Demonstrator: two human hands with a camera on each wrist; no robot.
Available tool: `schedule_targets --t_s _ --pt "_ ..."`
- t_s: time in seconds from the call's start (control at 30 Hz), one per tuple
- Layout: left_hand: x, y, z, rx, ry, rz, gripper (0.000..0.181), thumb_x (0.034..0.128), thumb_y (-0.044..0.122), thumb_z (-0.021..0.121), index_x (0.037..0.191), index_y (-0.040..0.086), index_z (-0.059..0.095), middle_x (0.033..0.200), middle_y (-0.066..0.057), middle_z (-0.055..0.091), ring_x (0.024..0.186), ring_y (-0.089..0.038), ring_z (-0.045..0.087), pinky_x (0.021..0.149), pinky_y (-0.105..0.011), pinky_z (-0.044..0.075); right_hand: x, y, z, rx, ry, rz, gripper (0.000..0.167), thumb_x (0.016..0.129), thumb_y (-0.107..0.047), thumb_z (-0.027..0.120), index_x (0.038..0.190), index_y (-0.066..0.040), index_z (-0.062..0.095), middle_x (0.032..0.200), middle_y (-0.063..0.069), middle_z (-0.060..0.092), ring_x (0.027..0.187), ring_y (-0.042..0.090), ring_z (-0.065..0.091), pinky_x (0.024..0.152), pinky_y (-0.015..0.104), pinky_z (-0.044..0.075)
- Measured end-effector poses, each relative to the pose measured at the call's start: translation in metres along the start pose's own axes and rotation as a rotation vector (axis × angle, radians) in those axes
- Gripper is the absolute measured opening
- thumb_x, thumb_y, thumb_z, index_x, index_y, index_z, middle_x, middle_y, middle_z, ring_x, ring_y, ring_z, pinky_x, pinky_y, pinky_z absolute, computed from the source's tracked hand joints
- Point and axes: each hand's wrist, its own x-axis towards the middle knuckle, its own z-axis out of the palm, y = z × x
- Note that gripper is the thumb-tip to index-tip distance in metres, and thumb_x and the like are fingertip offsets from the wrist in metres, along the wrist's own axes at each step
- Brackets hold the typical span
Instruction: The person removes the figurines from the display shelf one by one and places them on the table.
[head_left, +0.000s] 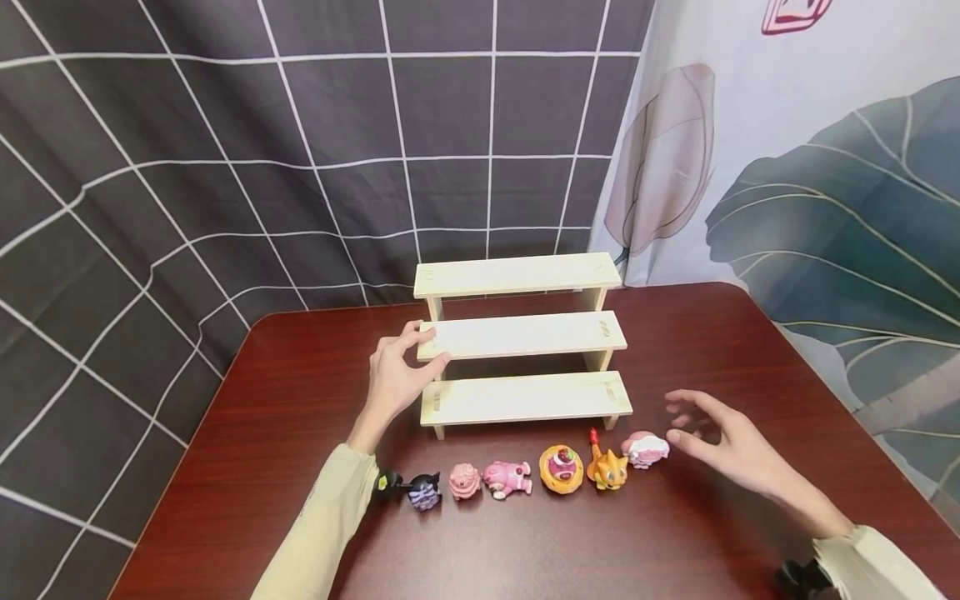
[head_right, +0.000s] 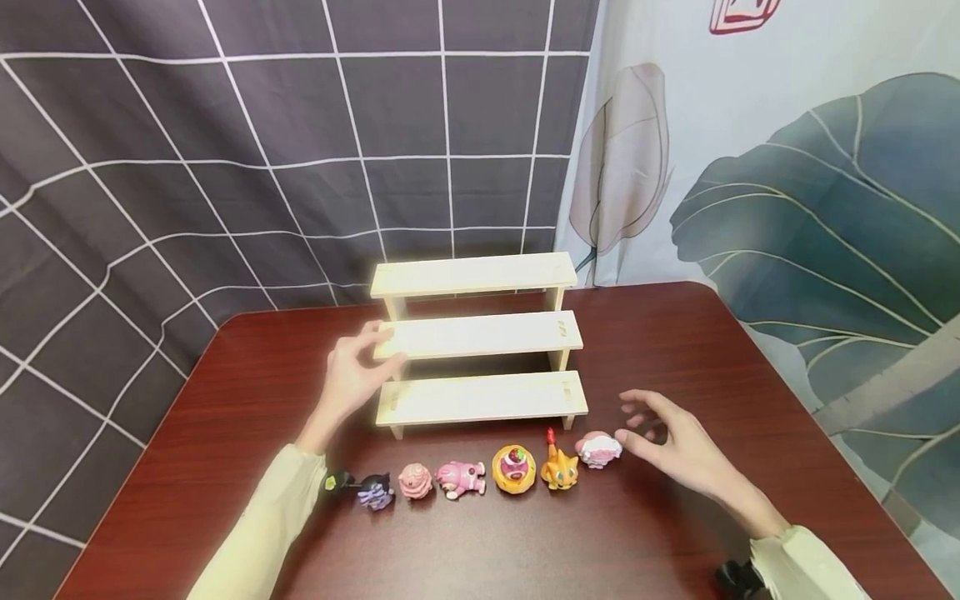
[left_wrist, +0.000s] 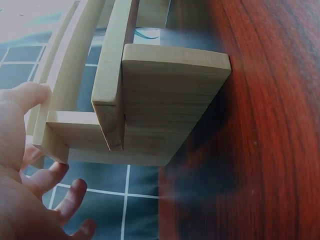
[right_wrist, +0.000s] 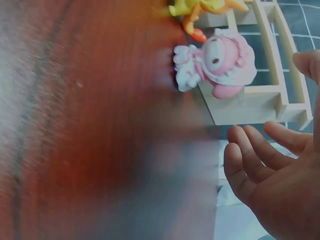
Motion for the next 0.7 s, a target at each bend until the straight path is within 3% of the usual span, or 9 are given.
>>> schedule_targets --t_s 0.37,0.53,0.7 --pt "-0.004 -0.002 -0.003 0.013 -0.040 0.009 0.047 0.0831 0.032 0.081 0.125 0.011 0.072 0.141 -0.012 0.057 0.116 -0.036 0.048 0.097 -0.058 0.029 0.006 -0.008 -0.009 -0.046 0.043 -0.002 0.051 0.082 -0.006 0.080 0.128 -0.003 0.059 0.108 0.013 0.066 0.086 0.010 0.063 0.074 0.014 0.047" --pt "-0.010 -0.002 -0.007 0.013 -0.081 0.011 0.052 0.0840 0.031 0.081 0.130 0.012 0.069 0.146 -0.012 0.053 0.122 -0.035 0.046 0.099 -0.058 0.028 0.004 -0.010 -0.011 -0.084 0.059 -0.055 0.053 0.080 -0.005 0.081 0.128 -0.005 0.059 0.108 0.008 0.065 0.084 0.013 0.063 0.074 0.014 0.046" --pt "-0.013 0.000 -0.011 0.036 -0.097 0.028 0.059 0.0842 0.033 0.080 0.136 0.012 0.064 0.149 -0.010 0.049 0.128 -0.036 0.044 0.099 -0.060 0.028 0.005 -0.013 -0.017 -0.134 0.098 -0.108 0.059 0.076 -0.006 0.083 0.130 -0.006 0.060 0.114 0.000 0.062 0.085 0.007 0.060 0.076 0.015 0.043"
